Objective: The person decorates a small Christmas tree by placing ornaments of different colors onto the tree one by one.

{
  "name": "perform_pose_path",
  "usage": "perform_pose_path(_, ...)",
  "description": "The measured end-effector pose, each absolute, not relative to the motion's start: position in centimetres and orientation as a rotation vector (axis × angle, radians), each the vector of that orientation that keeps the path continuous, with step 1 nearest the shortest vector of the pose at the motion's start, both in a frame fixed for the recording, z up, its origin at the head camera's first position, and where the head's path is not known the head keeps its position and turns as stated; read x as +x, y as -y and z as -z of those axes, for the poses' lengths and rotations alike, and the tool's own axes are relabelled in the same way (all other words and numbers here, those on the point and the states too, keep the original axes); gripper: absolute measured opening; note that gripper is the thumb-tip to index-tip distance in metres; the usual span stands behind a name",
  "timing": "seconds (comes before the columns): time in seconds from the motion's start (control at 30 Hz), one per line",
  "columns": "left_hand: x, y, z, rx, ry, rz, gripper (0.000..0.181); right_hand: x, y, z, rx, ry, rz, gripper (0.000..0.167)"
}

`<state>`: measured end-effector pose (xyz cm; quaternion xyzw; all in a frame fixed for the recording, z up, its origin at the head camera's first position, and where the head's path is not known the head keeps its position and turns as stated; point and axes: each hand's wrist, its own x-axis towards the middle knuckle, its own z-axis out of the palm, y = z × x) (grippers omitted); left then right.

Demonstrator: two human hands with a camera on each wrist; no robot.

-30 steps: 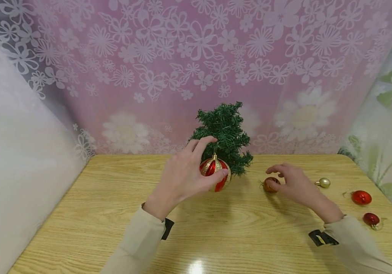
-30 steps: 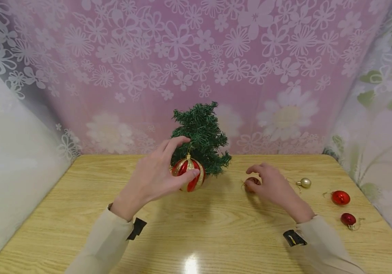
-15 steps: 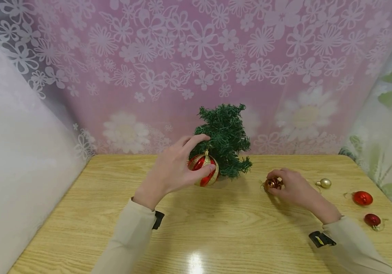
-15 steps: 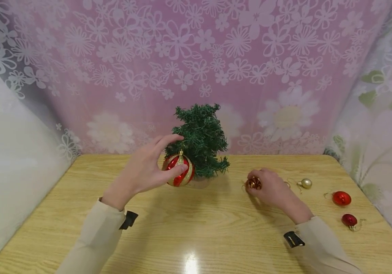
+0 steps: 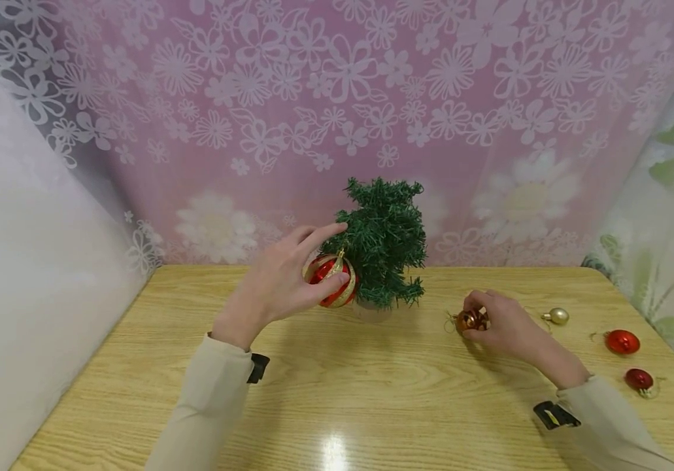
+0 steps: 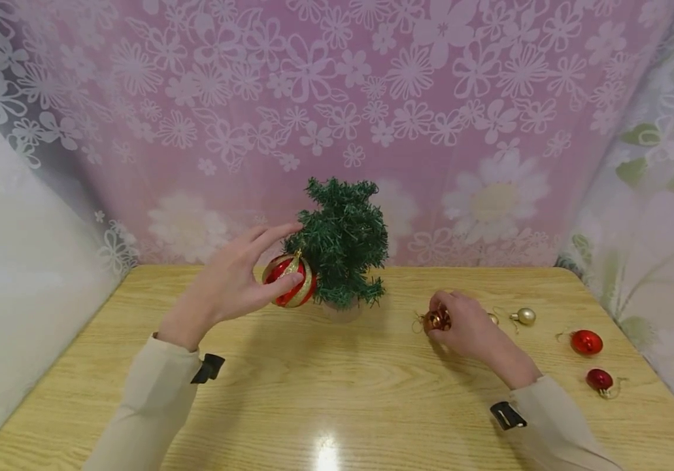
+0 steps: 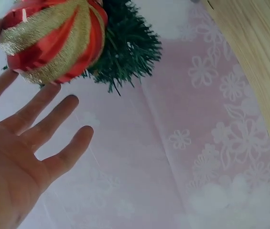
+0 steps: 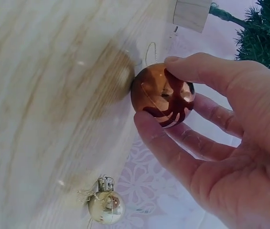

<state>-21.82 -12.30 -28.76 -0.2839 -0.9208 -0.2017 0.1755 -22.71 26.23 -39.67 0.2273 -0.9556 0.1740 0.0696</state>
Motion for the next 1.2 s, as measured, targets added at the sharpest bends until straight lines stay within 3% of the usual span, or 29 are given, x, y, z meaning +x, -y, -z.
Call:
perform_pose_path(0.23,-21.1,11.8,28.8,-0.797,2.614,0.659,0.070,-22.4,-26.5,39.7,0.686,2.831,-0.567,0.033)
perform_pose_path(0.57,-20.2,11.6,29.6,-0.859,2.407,0.771,0.056,-21.1,-26.5,39.0,0.643,2.777,-0.802,0.030)
perform_pose_path(0.83,-19.1,10.6,29.8,-0.981,2.107,0.763,0.040,-19.8,-25.9,38.3,0.716,2.604,-0.856,0.041)
perform_pose_path(1.2,-17.9,8.8,30.5,-1.058,2.048,0.677,0.033,-18.5,-25.0,37.1,0.745,2.499,-0.844,0.050)
